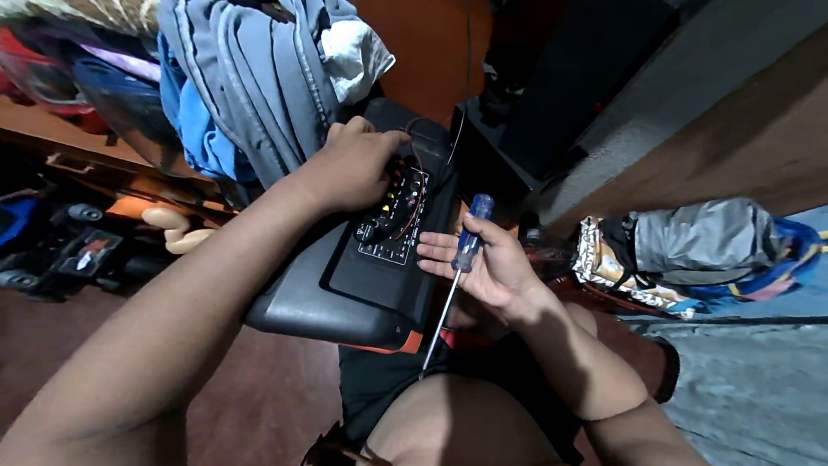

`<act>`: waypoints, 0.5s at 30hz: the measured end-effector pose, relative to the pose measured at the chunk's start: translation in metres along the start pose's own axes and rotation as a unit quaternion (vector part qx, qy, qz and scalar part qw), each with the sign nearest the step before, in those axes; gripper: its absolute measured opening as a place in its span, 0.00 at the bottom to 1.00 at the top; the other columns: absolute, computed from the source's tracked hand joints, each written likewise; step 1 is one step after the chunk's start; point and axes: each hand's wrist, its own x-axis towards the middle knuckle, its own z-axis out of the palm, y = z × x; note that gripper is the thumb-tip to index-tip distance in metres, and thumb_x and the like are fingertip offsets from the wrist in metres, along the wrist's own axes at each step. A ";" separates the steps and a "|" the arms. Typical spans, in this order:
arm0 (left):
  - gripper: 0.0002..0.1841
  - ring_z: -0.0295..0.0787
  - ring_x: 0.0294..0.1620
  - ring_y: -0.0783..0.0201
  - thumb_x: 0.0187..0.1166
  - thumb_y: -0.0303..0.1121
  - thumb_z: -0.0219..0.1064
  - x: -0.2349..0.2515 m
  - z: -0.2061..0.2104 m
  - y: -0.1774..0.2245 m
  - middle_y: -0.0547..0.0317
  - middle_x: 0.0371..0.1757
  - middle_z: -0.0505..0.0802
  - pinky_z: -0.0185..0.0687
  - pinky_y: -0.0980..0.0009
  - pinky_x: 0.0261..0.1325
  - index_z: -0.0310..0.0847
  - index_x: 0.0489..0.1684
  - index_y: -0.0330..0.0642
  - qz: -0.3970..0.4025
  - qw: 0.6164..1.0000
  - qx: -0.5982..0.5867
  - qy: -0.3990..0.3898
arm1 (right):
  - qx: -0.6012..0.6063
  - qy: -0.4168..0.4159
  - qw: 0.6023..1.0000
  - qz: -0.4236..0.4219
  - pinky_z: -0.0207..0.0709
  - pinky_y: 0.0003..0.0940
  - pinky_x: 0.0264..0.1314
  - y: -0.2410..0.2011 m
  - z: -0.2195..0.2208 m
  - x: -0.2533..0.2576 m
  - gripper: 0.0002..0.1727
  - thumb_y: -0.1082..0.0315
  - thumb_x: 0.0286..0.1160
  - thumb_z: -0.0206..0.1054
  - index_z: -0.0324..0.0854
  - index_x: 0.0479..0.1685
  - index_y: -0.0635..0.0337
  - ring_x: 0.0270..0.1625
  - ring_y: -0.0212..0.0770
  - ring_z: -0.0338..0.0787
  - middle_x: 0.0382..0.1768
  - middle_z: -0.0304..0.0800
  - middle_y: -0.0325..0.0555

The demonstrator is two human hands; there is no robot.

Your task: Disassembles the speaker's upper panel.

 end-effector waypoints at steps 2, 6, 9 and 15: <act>0.29 0.76 0.75 0.36 0.75 0.26 0.62 0.000 0.001 0.000 0.52 0.65 0.92 0.64 0.32 0.73 0.75 0.81 0.48 0.010 1.000 -0.005 0.004 | 0.013 0.001 1.000 0.011 0.86 0.55 0.64 0.001 -0.001 0.002 0.20 0.52 0.91 0.50 0.71 0.61 0.60 0.57 0.59 0.94 0.59 0.89 0.66; 0.28 0.75 0.76 0.40 0.75 0.24 0.62 0.000 -0.001 0.000 0.56 0.65 0.91 0.61 0.34 0.76 0.75 0.79 0.48 -0.008 0.999 -0.045 0.003 | 0.057 0.001 0.998 0.010 0.90 0.50 0.56 0.004 0.000 0.006 0.19 0.51 0.90 0.52 0.75 0.48 0.59 0.50 0.55 0.97 0.50 0.93 0.62; 0.28 0.74 0.76 0.41 0.75 0.24 0.61 0.002 -0.001 -0.003 0.58 0.65 0.91 0.60 0.34 0.77 0.74 0.79 0.50 -0.016 0.996 -0.084 0.005 | 0.042 -0.001 0.999 -0.016 0.91 0.46 0.51 0.006 0.004 0.007 0.15 0.55 0.90 0.52 0.76 0.47 0.57 0.45 0.51 0.97 0.47 0.93 0.58; 0.27 0.73 0.80 0.45 0.82 0.24 0.56 -0.005 -0.034 0.024 0.57 0.69 0.90 0.61 0.41 0.82 0.70 0.82 0.46 -0.071 0.994 -0.029 -0.075 | -0.118 0.014 0.989 -0.086 0.89 0.37 0.40 0.015 0.004 0.014 0.09 0.79 0.82 0.60 0.70 0.56 0.61 0.37 0.43 0.93 0.48 0.90 0.56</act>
